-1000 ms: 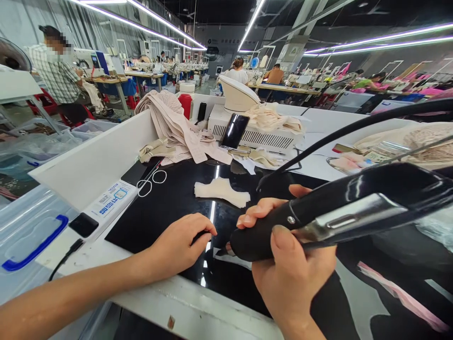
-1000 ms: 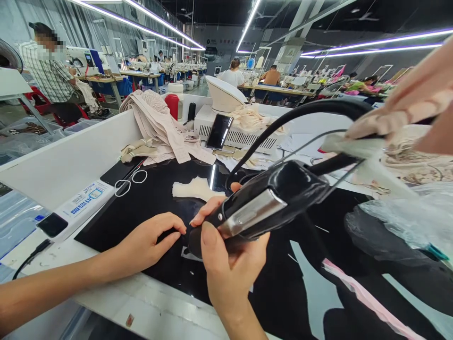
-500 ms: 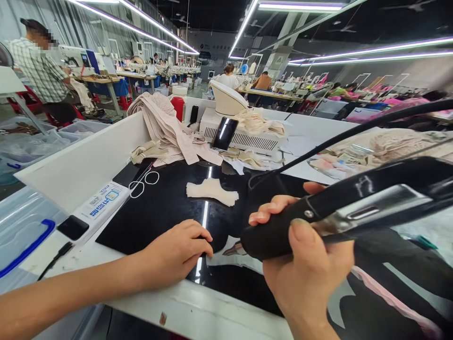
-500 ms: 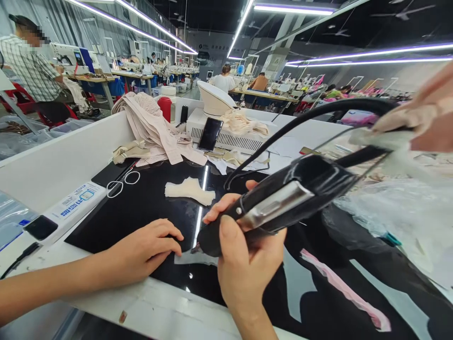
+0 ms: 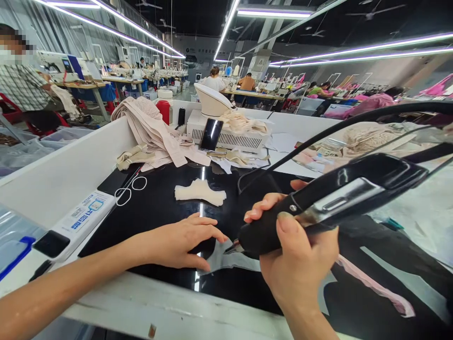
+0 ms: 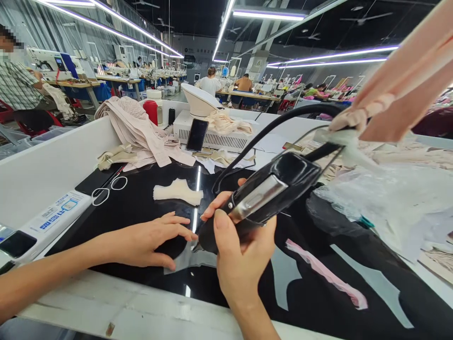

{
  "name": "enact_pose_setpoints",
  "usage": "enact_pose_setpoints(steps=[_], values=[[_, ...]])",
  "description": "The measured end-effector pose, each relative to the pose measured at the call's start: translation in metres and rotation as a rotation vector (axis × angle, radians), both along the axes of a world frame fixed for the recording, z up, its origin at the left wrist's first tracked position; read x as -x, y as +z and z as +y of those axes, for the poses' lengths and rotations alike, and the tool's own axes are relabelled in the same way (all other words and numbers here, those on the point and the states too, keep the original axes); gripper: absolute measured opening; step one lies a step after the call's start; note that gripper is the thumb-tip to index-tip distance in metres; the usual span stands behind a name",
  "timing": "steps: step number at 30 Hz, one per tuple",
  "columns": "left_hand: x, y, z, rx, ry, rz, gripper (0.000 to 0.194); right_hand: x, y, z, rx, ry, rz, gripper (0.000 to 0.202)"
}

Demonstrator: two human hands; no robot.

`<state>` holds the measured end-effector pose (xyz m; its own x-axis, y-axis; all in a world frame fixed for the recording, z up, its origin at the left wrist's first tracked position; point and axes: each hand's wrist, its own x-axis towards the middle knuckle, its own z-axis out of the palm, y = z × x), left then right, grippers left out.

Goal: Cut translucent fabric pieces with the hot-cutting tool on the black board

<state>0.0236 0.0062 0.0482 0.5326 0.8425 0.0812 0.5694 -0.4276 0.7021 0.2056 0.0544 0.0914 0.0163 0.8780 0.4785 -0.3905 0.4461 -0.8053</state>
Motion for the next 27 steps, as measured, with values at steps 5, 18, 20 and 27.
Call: enact_pose_setpoints(steps=[5,18,20,27], values=[[0.001,-0.006,0.0,0.017,-0.01,0.052,0.06,0.004,-0.004,0.001,-0.013,0.012,-0.021,0.04],[-0.003,-0.014,0.0,-0.054,0.008,0.012,0.068,0.01,-0.009,0.006,-0.022,0.015,-0.019,0.044],[-0.004,-0.014,0.0,-0.058,0.013,0.007,0.068,0.01,-0.01,0.005,-0.023,0.025,-0.026,0.043],[-0.005,-0.014,0.0,-0.064,0.023,0.021,0.072,0.011,-0.008,0.003,-0.006,0.017,-0.031,0.041]])
